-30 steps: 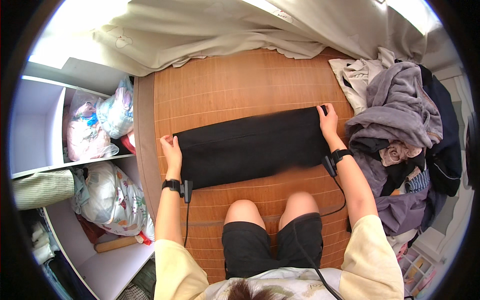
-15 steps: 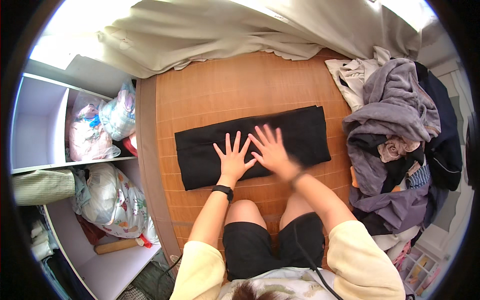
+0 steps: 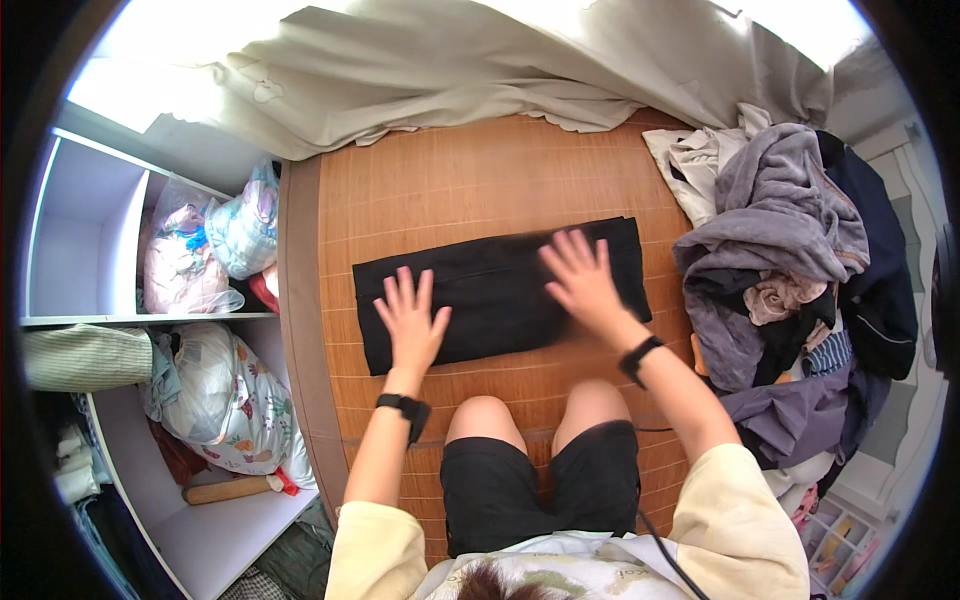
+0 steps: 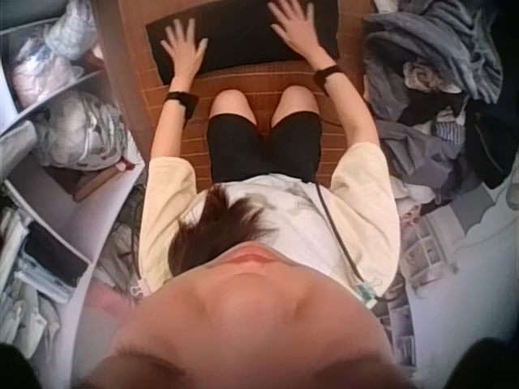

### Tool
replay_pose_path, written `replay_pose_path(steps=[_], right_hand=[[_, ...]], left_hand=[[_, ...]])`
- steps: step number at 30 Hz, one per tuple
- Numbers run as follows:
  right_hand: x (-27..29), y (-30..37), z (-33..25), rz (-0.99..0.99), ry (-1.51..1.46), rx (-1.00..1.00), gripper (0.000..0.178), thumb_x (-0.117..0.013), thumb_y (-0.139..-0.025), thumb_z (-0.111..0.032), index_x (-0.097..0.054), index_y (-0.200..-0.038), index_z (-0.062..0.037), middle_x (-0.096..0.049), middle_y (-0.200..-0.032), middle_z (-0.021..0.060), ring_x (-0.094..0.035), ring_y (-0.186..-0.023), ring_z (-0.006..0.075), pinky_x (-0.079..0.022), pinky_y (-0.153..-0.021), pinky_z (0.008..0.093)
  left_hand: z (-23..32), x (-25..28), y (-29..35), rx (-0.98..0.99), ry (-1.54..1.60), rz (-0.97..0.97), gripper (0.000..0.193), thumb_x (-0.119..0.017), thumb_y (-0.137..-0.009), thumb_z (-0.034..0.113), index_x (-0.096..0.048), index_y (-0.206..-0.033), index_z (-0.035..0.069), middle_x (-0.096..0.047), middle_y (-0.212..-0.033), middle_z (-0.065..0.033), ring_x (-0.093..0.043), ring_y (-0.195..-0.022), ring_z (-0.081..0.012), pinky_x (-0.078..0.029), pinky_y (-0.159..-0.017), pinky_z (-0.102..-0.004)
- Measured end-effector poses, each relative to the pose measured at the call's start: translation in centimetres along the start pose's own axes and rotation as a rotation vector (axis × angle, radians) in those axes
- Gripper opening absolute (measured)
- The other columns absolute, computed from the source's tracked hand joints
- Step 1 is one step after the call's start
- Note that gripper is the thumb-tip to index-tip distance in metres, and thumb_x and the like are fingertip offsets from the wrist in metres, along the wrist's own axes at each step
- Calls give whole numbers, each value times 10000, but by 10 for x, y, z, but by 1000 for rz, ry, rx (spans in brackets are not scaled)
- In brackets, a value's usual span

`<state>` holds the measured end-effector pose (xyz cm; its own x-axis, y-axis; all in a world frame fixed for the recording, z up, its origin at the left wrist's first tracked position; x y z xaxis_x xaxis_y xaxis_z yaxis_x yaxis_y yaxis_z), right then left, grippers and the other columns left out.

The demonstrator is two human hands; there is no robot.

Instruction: Folding various items of clothing and placing them in a closet.

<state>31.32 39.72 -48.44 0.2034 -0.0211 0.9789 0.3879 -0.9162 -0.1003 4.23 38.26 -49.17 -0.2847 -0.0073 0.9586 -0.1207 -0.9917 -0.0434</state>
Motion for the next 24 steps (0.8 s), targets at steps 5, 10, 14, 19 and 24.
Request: replay_pose_path(steps=[5,10,14,19,24], right_hand=[[0,23,35,-55,61,-17,632,-578,-864,-360,-327,-1426,-213,-209,-1510,122,-156,-1397,334,-110,-1090,593],[-42,36,68,-79,155,-193,697,-542,-845,-510,-292,-1444,-258,-160,-1530,114,-113,-1411,322,-73,-1103,570],[-48,34,74,-100,137,-192,704,-544,-845,-513,-277,-1448,-269,-146,-1534,108,-104,-1414,317,-62,-1104,570],[-41,31,75,-162,72,-182,696,-557,-856,-455,-268,-1453,-245,-141,-1532,124,-115,-1407,343,-89,-1090,590],[-18,27,50,-19,-154,-375,713,-589,-861,-342,-244,-1459,-164,-140,-1519,180,-134,-1392,394,-130,-1074,615]], left_hand=[[-60,0,30,-9,-171,-140,684,-577,-864,347,-258,-1457,229,-76,-1545,-113,-73,-1394,-415,-91,-1037,-689],[-105,-37,49,179,-249,-309,694,-545,-873,463,-208,-1461,317,-81,-1547,21,-79,-1394,-397,-121,-1016,-725],[-110,-46,52,160,-274,-277,701,-549,-868,468,-209,-1461,313,-87,-1545,10,-73,-1392,-397,-137,-1010,-727],[-96,-31,47,203,-164,-259,737,-606,-862,369,-212,-1463,208,-136,-1528,-56,-172,-1369,-373,-191,-1062,-628],[-136,-18,65,532,592,308,676,-652,-862,291,-307,-1366,1,-332,-1386,-228,-368,-1267,-332,-288,-1070,-407]])
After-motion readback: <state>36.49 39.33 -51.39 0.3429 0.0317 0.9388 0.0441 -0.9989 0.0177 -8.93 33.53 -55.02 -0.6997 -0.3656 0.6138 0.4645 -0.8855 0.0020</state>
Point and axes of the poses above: each hand's wrist, its own y-axis away from the middle knuckle, its own x-axis out of the back of the hand, z = x × y, the point moved 8 cm from there along -y, towards the middle knuckle
